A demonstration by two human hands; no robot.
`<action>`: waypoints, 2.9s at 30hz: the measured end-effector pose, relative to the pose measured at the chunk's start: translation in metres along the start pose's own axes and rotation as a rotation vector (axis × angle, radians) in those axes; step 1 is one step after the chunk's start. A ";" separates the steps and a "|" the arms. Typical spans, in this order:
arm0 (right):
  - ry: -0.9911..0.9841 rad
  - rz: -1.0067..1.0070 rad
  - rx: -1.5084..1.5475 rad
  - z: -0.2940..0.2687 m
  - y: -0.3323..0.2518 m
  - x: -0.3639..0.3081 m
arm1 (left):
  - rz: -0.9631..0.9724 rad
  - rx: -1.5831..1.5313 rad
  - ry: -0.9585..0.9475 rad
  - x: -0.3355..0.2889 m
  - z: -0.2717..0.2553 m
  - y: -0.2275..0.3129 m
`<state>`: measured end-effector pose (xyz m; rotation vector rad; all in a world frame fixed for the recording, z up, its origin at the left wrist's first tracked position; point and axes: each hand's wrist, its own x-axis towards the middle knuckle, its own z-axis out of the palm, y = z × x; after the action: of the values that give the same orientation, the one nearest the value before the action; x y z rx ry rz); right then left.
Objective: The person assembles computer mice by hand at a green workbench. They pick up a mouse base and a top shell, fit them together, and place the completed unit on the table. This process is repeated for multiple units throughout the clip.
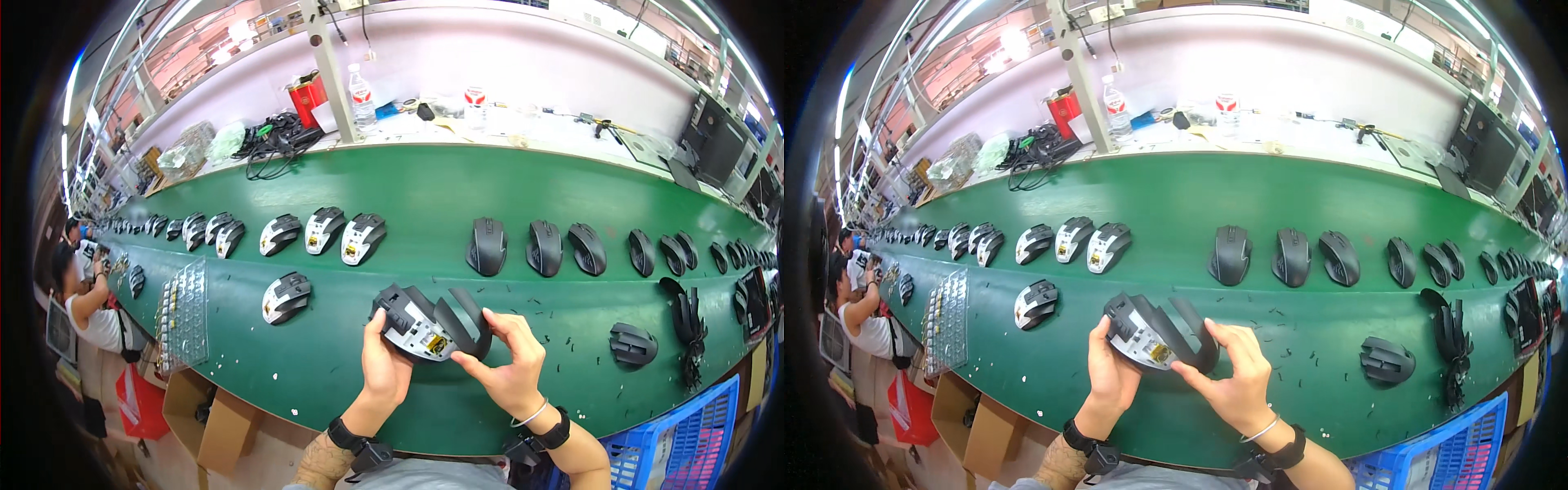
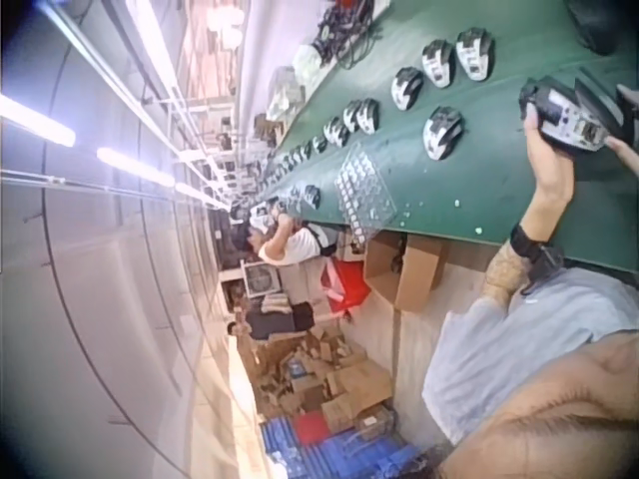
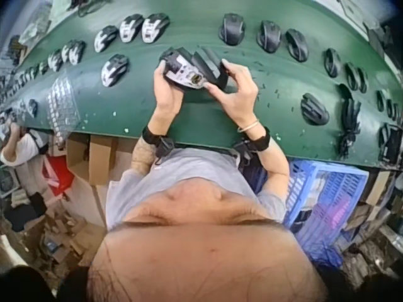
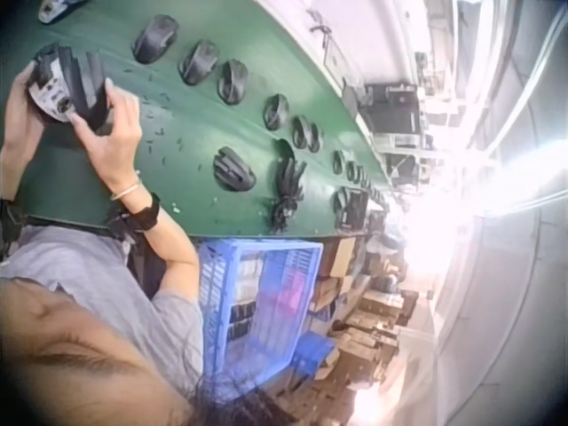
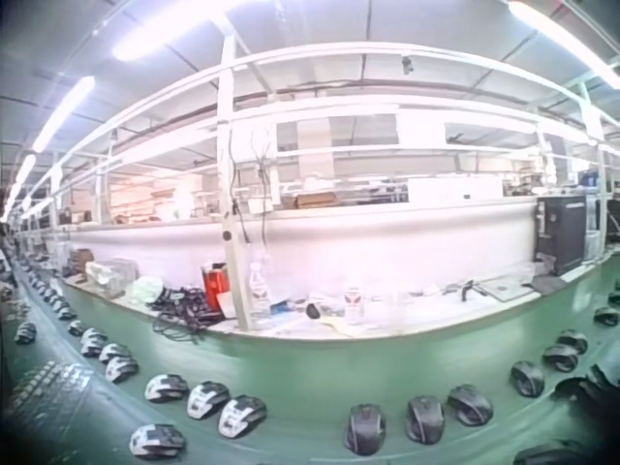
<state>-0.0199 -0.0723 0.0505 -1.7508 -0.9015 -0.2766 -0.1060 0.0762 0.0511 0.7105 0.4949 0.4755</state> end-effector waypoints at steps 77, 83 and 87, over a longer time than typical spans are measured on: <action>0.039 0.607 -1.131 -0.143 0.030 0.013 | -0.194 1.071 -0.446 0.140 0.001 0.045; 0.048 0.877 -0.989 -0.196 0.044 -0.016 | 0.573 1.804 -0.381 0.155 -0.003 0.044; 0.025 0.856 -1.011 -0.193 0.049 -0.016 | 0.722 1.727 -0.296 0.112 0.024 0.040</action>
<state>0.0492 -0.2577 0.0792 -2.8622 0.1586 -0.1811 -0.0138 0.1546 0.0661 2.6339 0.2498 0.5155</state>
